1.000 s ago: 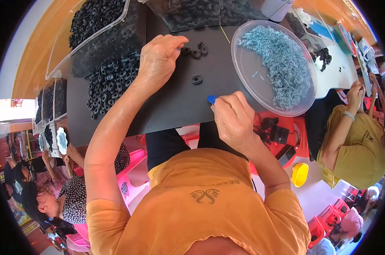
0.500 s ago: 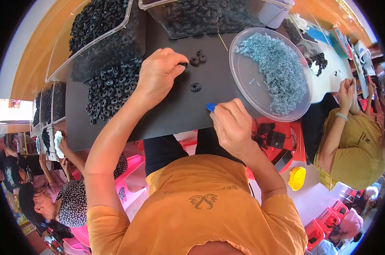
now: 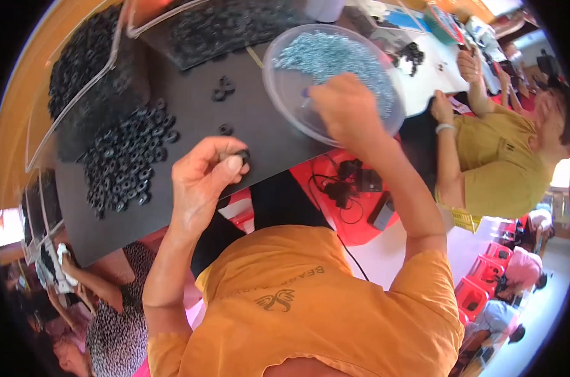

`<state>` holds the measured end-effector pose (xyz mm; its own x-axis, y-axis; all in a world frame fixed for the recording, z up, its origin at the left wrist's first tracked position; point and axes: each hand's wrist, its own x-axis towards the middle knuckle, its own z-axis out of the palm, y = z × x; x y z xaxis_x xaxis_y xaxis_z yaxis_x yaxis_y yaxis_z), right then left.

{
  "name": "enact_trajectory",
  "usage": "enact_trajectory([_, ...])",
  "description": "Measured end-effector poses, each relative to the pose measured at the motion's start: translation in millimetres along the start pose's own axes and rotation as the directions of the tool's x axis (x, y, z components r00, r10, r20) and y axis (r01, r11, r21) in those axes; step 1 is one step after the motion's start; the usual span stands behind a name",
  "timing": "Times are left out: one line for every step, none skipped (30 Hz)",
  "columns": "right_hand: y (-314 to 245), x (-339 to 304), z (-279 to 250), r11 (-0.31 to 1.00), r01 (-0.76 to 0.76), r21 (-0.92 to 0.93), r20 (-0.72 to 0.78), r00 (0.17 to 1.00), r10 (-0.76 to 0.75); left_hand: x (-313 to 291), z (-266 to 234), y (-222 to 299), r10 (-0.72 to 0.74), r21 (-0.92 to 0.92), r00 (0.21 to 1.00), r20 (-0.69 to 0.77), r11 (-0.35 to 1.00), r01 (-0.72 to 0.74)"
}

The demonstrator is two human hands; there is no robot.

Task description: Assembling small black plastic circular components with blue plastic inserts at a workshop table.

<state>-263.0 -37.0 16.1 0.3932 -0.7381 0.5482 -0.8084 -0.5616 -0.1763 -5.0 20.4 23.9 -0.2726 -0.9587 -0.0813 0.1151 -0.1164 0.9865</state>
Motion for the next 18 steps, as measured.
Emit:
enact_trajectory([1.3,2.2,3.4,0.996,0.062,-0.059,0.059,0.997,-0.059,-3.9,2.9,-0.3,-0.013,-0.027,1.000,-0.010,1.000,0.013])
enact_trajectory([0.2,6.0,6.6,0.991,0.104,-0.088,0.112,0.989,-0.094,-8.0,4.7,-1.8,-0.001,-0.018,1.000,-0.022,1.000,0.001])
enact_trajectory([-0.5,10.3,10.5,0.982,0.146,-0.116,0.169,0.978,-0.126,-10.8,5.2,-4.9,0.012,-0.012,0.999,-0.034,1.000,-0.012])
enact_trajectory([-0.4,12.8,14.7,0.980,0.169,-0.107,0.174,0.973,-0.149,-13.1,4.1,-7.5,0.013,-0.029,0.999,-0.033,0.999,-0.014])
enact_trajectory([1.0,14.1,15.5,0.977,0.191,-0.097,0.179,0.969,-0.172,-11.8,7.4,-10.5,0.028,-0.043,1.000,-0.006,0.999,-0.028])
enact_trajectory([-4.5,15.8,15.8,0.970,0.202,-0.136,0.177,0.968,-0.177,-14.5,5.7,-12.6,0.033,-0.063,0.999,-0.022,0.997,-0.034])
enact_trajectory([-3.6,16.1,13.5,0.968,0.202,-0.146,0.174,0.969,-0.176,-14.7,5.0,-13.3,0.036,-0.081,0.999,-0.039,0.996,-0.040])
enact_trajectory([-2.4,15.4,12.2,0.971,0.191,-0.141,0.171,0.971,-0.166,-13.3,11.3,-11.5,0.017,-0.096,0.996,-0.082,0.995,-0.024])
enact_trajectory([-2.0,14.4,11.2,0.975,0.180,-0.134,0.169,0.973,-0.156,-12.7,12.5,-10.8,0.021,-0.099,0.997,-0.078,0.995,-0.028])
enact_trajectory([-2.7,12.8,11.6,0.974,0.179,-0.139,0.169,0.973,-0.155,-12.5,12.7,-10.7,0.043,-0.108,0.997,-0.060,0.993,-0.050])
enact_trajectory([-4.3,10.4,12.8,0.988,0.118,-0.098,0.142,0.984,-0.104,-12.4,12.6,-10.7,0.065,-0.117,0.997,-0.044,0.991,-0.069])
enact_trajectory([-5.4,9.8,14.1,0.997,0.064,-0.049,0.121,0.991,-0.058,-12.0,13.2,-11.7,0.064,-0.119,0.997,-0.049,0.990,-0.070])
enact_trajectory([-6.5,10.0,13.8,0.997,0.068,-0.045,0.124,0.990,-0.062,-11.6,13.5,-12.8,0.045,-0.127,0.997,-0.063,0.991,-0.052])
enact_trajectory([-7.9,10.6,11.1,1.000,0.021,0.018,0.070,0.997,-0.022,-11.0,14.0,-13.5,0.022,-0.134,0.997,-0.079,0.990,-0.033])
enact_trajectory([-12.3,11.1,7.5,0.995,-0.026,0.093,0.022,0.999,0.024,-9.0,16.4,-11.6,-0.012,-0.162,0.997,-0.078,0.987,-0.001])
enact_trajectory([-23.2,16.3,1.7,0.989,-0.032,0.144,0.020,0.999,0.030,-9.9,16.4,-8.9,-0.055,-0.183,0.993,-0.107,0.983,0.035])
enact_trajectory([-32.9,22.6,-9.0,0.979,-0.039,0.199,0.021,0.999,0.036,-7.9,16.3,-8.2,-0.061,-0.198,0.991,-0.116,0.980,0.037])
enact_trajectory([-43.1,24.5,-19.1,0.951,-0.062,0.304,0.002,0.998,0.064,-5.4,17.3,-6.5,-0.049,-0.222,0.994,-0.102,0.975,0.025])
